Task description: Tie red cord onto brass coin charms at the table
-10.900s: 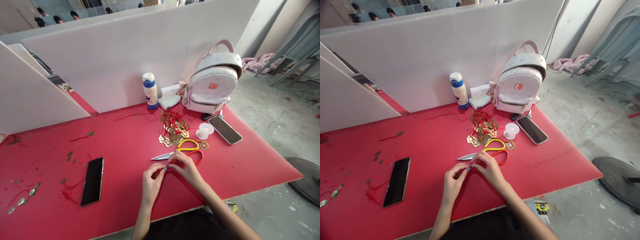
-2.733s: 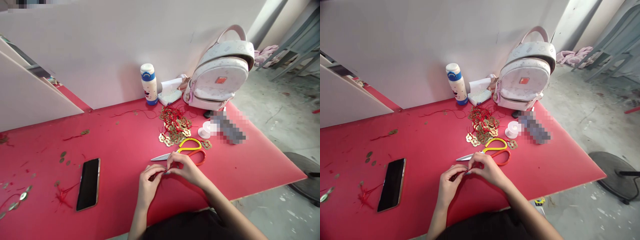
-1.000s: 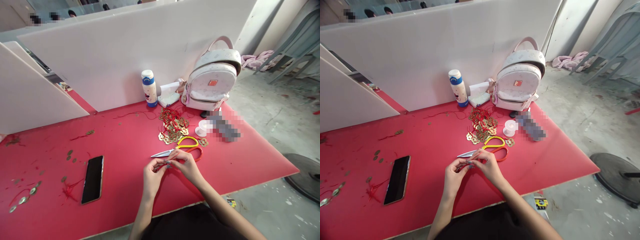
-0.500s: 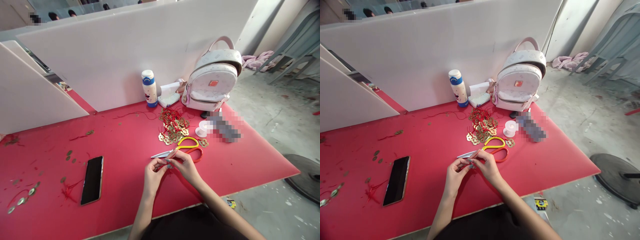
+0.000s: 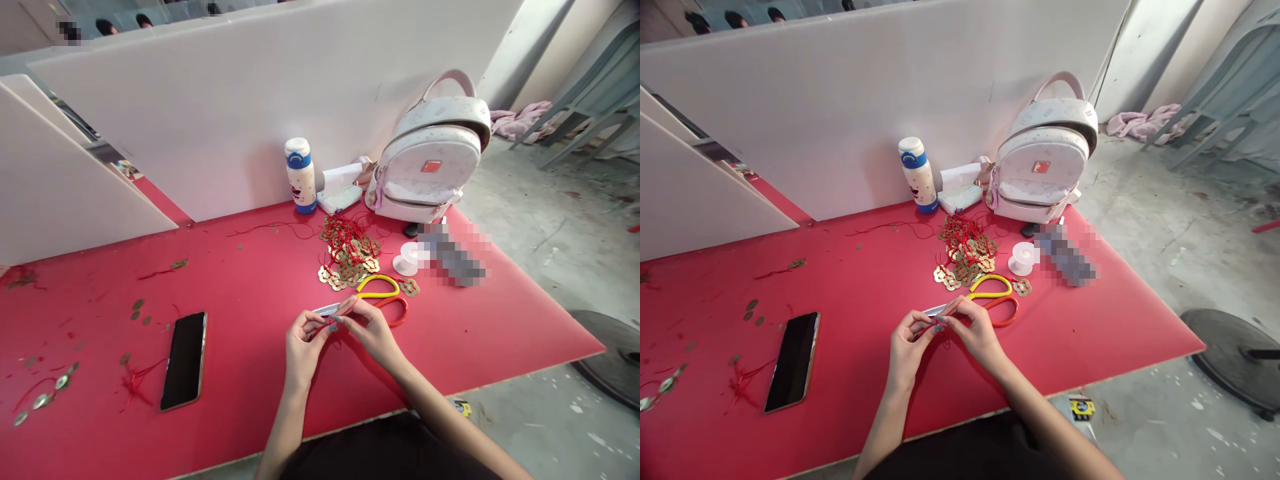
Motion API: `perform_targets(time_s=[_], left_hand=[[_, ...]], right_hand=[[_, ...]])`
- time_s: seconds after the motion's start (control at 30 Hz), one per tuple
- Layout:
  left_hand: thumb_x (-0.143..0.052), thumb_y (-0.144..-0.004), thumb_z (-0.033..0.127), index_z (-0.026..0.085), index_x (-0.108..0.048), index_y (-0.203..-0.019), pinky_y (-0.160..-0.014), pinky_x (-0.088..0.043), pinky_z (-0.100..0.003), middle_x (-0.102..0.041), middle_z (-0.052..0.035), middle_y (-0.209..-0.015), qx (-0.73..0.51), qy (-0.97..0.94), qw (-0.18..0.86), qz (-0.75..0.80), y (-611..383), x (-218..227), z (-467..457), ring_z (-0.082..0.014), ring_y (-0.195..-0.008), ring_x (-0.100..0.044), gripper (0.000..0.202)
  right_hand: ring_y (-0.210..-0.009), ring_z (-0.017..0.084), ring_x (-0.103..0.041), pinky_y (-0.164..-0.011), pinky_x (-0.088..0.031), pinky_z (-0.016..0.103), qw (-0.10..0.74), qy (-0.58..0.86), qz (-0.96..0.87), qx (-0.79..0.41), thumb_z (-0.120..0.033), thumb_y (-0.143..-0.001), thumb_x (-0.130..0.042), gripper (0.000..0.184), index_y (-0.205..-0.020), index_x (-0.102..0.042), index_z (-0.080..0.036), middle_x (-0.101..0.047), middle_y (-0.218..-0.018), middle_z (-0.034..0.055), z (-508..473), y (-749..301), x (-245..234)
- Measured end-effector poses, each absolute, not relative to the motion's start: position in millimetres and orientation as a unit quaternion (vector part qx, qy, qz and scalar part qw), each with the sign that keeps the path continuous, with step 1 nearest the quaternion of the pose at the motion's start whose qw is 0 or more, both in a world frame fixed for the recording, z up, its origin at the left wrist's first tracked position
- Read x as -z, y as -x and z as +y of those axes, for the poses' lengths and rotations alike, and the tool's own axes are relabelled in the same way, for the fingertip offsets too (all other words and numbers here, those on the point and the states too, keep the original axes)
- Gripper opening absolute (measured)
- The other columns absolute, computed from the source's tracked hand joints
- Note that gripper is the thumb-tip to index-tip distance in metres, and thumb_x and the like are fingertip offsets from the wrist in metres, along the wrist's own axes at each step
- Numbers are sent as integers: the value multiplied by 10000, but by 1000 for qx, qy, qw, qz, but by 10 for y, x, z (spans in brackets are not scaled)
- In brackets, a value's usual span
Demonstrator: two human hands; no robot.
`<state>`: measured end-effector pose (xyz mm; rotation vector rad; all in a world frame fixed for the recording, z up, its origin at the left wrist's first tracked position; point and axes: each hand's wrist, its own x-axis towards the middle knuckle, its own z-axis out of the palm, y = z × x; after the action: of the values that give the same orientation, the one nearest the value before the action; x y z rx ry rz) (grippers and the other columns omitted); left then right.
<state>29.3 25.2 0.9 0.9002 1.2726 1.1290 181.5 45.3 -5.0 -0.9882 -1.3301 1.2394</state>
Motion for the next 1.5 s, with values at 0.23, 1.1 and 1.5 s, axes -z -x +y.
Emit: perform_targets(time_s=[0.23,1.1,1.5], left_hand=[[-780,-750,286,177,-537,-697,-602,-490,-185,-673,20,-697,-485,-410,569,522,-291,5,250,-124,-659,-638,272],[-709,-787,277,181,-734,-737,-685,-495,-238,-691,-41,-804,-484,-491,457,563,-183,-31,176,-191,-791,-647,111],[-690,-821,217,251,-767,-775,-699,-438,-282,-699,-39,-778,-375,-646,266,609,-117,-100,114,-201,-718,-570,96]], right_hand=[[-770,207,-625,-742,-506,323,505,409,-550,-526,-367,-898,-654,200,-818,-706,-191,-683,-797,55,451,-1813,71],[-726,200,-674,-640,-536,283,441,436,-524,-585,-457,-878,-620,314,-978,-730,-180,-731,-831,61,360,-1789,82],[-768,200,-588,-664,-439,276,307,423,-794,-310,-206,-960,-540,147,-891,-670,-207,-668,-828,60,335,-1930,-164]])
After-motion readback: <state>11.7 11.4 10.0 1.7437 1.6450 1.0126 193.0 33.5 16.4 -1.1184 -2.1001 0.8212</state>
